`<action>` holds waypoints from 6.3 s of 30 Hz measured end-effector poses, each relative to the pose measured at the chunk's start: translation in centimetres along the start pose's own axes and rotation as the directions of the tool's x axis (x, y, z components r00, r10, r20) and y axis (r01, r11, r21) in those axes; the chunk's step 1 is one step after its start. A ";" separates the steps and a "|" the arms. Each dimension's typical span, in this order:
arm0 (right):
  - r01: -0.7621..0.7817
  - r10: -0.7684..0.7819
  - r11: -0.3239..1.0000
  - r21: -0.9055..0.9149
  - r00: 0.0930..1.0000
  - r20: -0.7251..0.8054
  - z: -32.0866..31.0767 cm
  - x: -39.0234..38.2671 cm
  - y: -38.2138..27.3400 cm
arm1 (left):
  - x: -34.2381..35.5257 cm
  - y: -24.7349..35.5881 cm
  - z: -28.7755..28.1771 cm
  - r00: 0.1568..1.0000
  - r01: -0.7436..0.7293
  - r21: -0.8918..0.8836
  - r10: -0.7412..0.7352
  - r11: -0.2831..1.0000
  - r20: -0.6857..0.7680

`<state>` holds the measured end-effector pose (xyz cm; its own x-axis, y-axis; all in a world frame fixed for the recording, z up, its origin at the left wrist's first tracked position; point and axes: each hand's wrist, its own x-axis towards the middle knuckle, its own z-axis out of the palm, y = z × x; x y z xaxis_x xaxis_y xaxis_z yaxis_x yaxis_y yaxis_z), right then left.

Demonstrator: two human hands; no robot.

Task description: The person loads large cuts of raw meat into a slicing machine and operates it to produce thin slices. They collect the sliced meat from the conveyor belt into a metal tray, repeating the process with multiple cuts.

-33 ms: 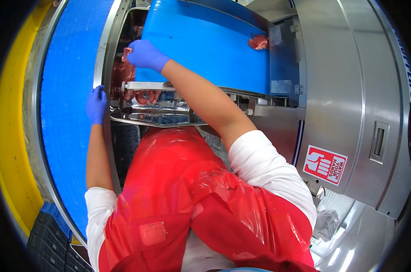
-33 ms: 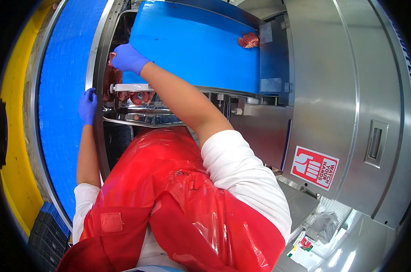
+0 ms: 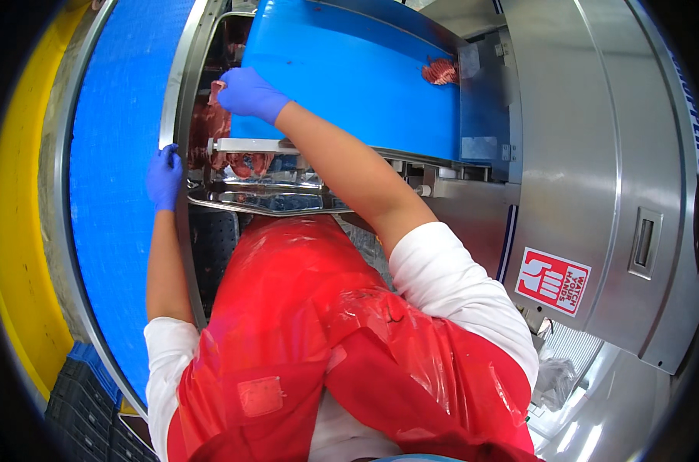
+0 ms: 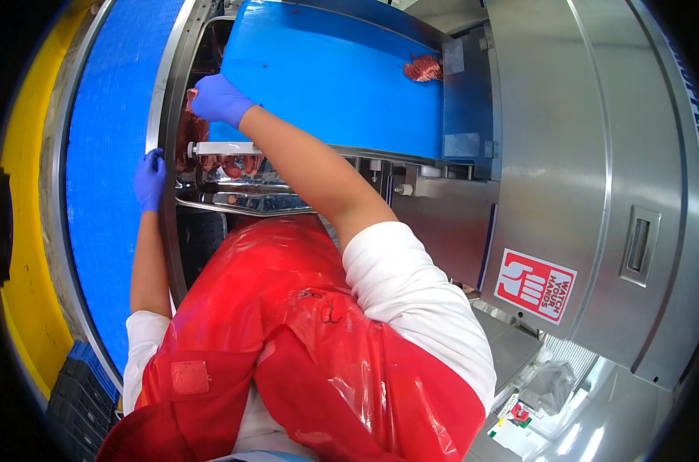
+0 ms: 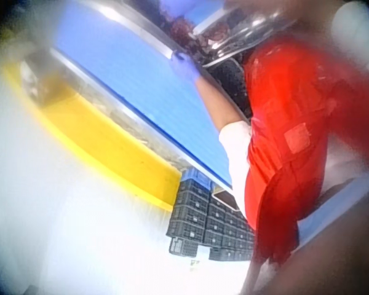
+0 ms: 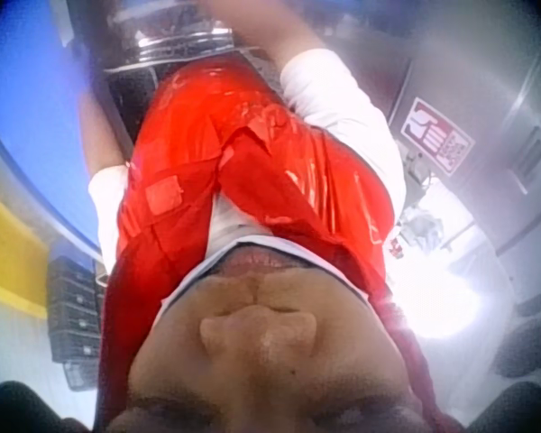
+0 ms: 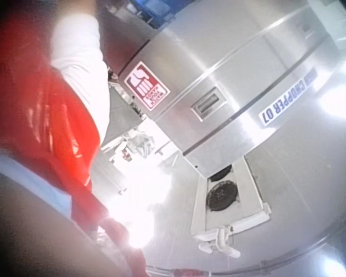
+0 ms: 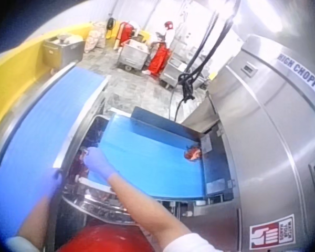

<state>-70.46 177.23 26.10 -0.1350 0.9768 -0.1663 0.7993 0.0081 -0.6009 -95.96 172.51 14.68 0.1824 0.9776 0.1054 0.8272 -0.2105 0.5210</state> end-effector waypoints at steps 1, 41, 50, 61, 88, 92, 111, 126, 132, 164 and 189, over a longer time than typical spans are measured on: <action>-0.009 0.009 0.999 -0.043 1.000 0.004 0.0 0.0 -0.1 | 0.0 0.3 -0.1 0.999 0.030 -0.016 -0.030 0.999 0.023; 0.354 -0.323 0.933 0.070 0.906 -0.275 -1.2 -1.6 1.3 | 1.2 -1.2 1.8 0.997 -0.033 -0.132 0.024 0.991 -0.074; -0.257 0.099 0.953 -0.162 0.767 -0.634 -11.0 0.2 17.5 | 1.8 -0.1 0.6 1.000 0.008 -0.046 -0.007 0.999 0.016; -0.461 0.378 0.846 -0.269 0.873 -0.308 -13.5 1.3 21.0 | 2.1 -0.3 0.7 1.000 0.016 -0.070 -0.014 0.997 0.025; 0.292 -0.326 0.917 0.271 0.941 0.088 1.5 0.0 -1.2 | 2.4 -0.2 1.0 0.999 -0.040 -0.095 0.039 0.995 -0.015; 0.284 -0.301 0.942 0.177 0.950 0.077 1.1 -1.3 -3.2 | 2.1 -0.3 0.8 1.000 -0.001 -0.083 0.003 0.997 0.018; -0.716 0.452 0.681 -0.156 0.578 -0.679 -16.7 -2.9 25.7 | 2.6 0.3 0.7 1.000 0.004 -0.089 -0.004 0.996 -0.004; -0.624 0.457 0.696 -0.356 0.767 -0.450 -17.0 -0.3 29.4 | 2.3 0.2 0.2 1.000 0.015 -0.021 -0.015 1.000 0.025; -0.208 0.002 0.909 -0.362 0.870 -0.494 -10.5 0.4 20.8 | 2.5 1.0 0.0 0.999 0.010 -0.034 -0.009 0.999 0.033; -0.456 0.440 0.884 0.105 0.732 -0.520 -9.3 -21.6 14.4 | 2.2 0.0 0.9 1.000 -0.005 -0.120 0.003 0.993 -0.017; -0.365 0.465 0.884 0.292 0.630 -0.621 -9.1 -21.4 13.1 | 2.4 1.0 0.2 0.997 -0.060 -0.001 0.060 0.998 -0.046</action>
<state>-51.78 158.40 28.88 0.6508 0.7525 0.1012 0.5849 -0.4119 -0.6987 -94.58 174.63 15.31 0.2073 0.9625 0.1750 0.8140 -0.2689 0.5148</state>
